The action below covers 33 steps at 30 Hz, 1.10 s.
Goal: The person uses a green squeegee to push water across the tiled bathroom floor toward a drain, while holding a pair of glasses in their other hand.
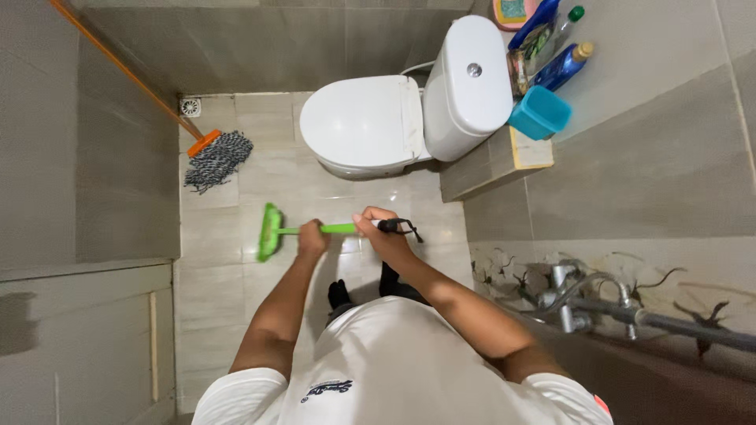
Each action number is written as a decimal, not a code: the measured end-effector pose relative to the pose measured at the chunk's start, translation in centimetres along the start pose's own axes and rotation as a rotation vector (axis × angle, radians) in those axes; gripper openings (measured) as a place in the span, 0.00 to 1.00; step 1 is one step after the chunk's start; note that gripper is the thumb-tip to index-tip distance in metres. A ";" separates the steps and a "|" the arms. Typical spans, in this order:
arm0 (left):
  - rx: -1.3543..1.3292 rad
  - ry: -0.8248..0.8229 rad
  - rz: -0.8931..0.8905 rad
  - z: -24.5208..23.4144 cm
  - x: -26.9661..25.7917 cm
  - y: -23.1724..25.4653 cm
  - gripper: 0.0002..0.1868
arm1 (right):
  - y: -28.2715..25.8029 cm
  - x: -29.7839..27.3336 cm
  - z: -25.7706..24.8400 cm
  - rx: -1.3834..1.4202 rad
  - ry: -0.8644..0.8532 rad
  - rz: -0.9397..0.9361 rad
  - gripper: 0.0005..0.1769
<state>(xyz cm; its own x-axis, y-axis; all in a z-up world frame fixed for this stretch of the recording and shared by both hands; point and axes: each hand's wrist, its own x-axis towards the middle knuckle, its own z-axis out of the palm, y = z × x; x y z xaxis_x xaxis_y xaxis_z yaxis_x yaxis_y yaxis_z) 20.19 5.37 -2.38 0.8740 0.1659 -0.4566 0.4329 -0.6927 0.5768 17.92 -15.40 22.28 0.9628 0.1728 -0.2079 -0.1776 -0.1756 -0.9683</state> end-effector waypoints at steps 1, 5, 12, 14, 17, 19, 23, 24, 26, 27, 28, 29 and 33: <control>-0.031 -0.064 0.013 1.7 0.0 1.1 0.13 | 0.0 0.0 -1.1 -0.054 0.000 0.004 0.19; -0.103 0.042 0.332 7.8 -0.3 6.3 0.12 | -2.6 -0.5 -6.3 -0.060 0.064 -0.153 0.23; -0.126 0.023 0.422 10.2 -3.2 16.9 0.07 | -7.9 -1.7 -12.6 -0.128 0.106 -0.121 0.19; -0.119 -0.004 0.432 8.6 -4.3 18.6 0.10 | -8.0 -1.9 -14.1 -0.100 0.074 -0.275 0.15; -0.046 -0.099 0.379 5.8 -5.2 19.6 0.10 | -7.5 -2.1 -16.4 -0.054 0.055 -0.309 0.12; 0.008 -0.101 0.354 4.7 -4.7 18.4 0.10 | -6.5 -1.7 -16.6 -0.046 0.051 -0.250 0.11; 0.118 -0.054 0.148 4.9 -0.1 13.6 0.14 | -2.5 -0.3 -15.3 0.054 -0.060 -0.160 0.12; 0.166 -0.013 0.150 4.6 1.1 12.0 0.11 | -1.2 0.8 -14.7 0.047 -0.104 -0.265 0.13; 0.239 0.047 0.132 4.1 2.8 9.0 0.09 | 1.6 2.3 -13.2 0.053 -0.185 -0.311 0.12; 0.263 0.069 0.113 3.9 3.6 8.0 0.09 | 2.7 2.8 -12.2 0.064 -0.221 -0.255 0.12; 0.287 0.090 0.095 3.8 4.3 7.3 0.11 | 3.7 3.2 -11.6 0.074 -0.256 -0.199 0.11; 0.314 0.071 0.094 3.9 4.8 6.8 0.13 | 4.6 3.3 -11.2 0.073 -0.235 -0.195 0.11; 0.332 -0.111 0.038 6.2 5.6 8.1 0.11 | 5.9 3.6 -11.5 -0.160 -0.166 -0.069 0.09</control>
<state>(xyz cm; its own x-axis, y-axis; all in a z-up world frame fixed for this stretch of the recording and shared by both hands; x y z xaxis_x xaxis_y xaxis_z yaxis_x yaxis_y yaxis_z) 27.21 -3.65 -4.46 0.8510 0.0709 -0.5204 0.2890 -0.8906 0.3512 22.66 -26.94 17.44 0.9224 0.3443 -0.1749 -0.0654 -0.3070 -0.9495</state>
